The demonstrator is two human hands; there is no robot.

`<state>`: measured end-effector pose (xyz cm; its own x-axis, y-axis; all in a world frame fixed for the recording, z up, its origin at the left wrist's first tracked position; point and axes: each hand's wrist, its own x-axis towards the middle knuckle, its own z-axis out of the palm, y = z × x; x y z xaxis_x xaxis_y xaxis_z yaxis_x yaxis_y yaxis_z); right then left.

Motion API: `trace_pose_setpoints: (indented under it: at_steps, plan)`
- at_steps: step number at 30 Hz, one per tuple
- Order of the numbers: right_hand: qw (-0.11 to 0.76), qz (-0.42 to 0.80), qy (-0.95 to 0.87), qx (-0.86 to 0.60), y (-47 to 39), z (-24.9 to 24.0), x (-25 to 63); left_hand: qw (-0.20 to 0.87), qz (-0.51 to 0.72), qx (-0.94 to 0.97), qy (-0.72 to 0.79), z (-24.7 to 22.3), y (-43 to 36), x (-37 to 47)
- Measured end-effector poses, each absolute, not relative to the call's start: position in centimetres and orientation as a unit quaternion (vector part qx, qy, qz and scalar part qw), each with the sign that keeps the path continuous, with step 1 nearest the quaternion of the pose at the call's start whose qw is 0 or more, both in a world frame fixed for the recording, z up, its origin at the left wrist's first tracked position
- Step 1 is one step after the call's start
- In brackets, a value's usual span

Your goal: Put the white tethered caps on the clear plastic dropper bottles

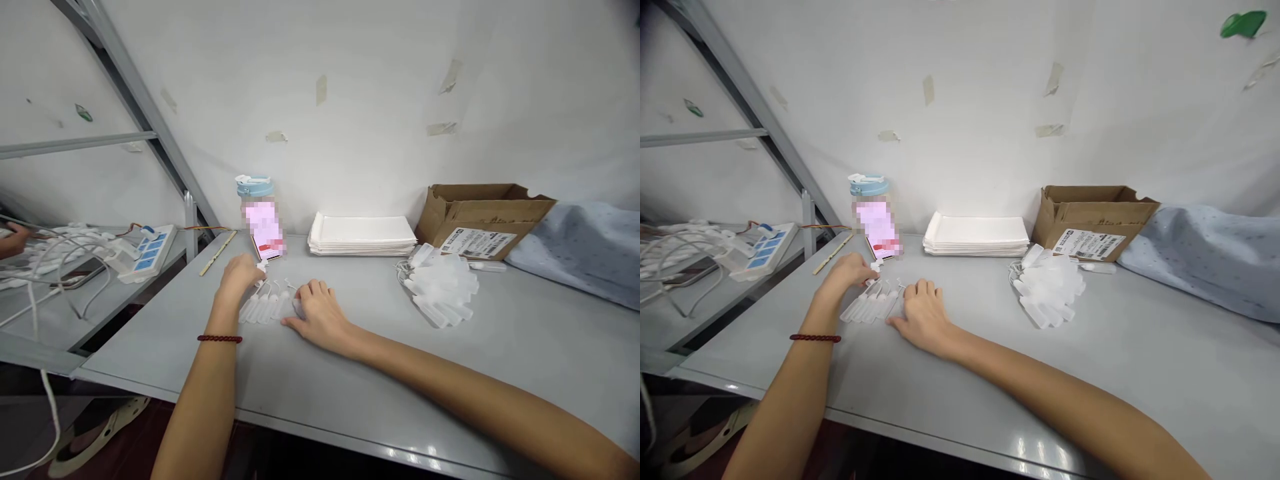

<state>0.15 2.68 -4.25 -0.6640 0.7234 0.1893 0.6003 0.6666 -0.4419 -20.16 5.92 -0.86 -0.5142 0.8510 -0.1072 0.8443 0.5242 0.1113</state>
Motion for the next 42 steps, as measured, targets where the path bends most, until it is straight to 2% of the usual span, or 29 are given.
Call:
trace_pose_setpoints:
  at_steps: [10, 16, 26, 31, 37, 42]
  plan:
    - [0.197, 0.208, -0.905, -0.313, 3.9, -4.6, 2.1, 0.075, 0.07, 0.465, 0.88, -0.6, 5.7, -19.5]
    - [0.212, 0.223, -0.908, -0.283, 3.9, -5.0, 1.7, 0.086, 0.149, 0.466, 0.868, 0.8, 5.0, -18.7]
    - [0.306, 0.352, -0.833, -0.299, 5.1, -4.8, 2.6, 0.26, 0.397, 0.549, 0.689, 1.9, 4.5, -13.8]
    - [0.359, 0.434, -0.762, -0.319, 5.6, -3.6, 3.5, 0.291, 0.51, 0.538, 0.605, 1.3, 4.3, -10.8]
    - [0.401, 0.484, -0.7, -0.34, 5.1, -3.1, 6.3, 0.308, 0.566, 0.533, 0.548, 1.2, 3.3, -8.0]
    - [0.437, 0.487, -0.644, -0.396, 4.5, -3.1, 9.7, 0.377, 0.567, 0.537, 0.499, 0.9, 2.8, -6.3]
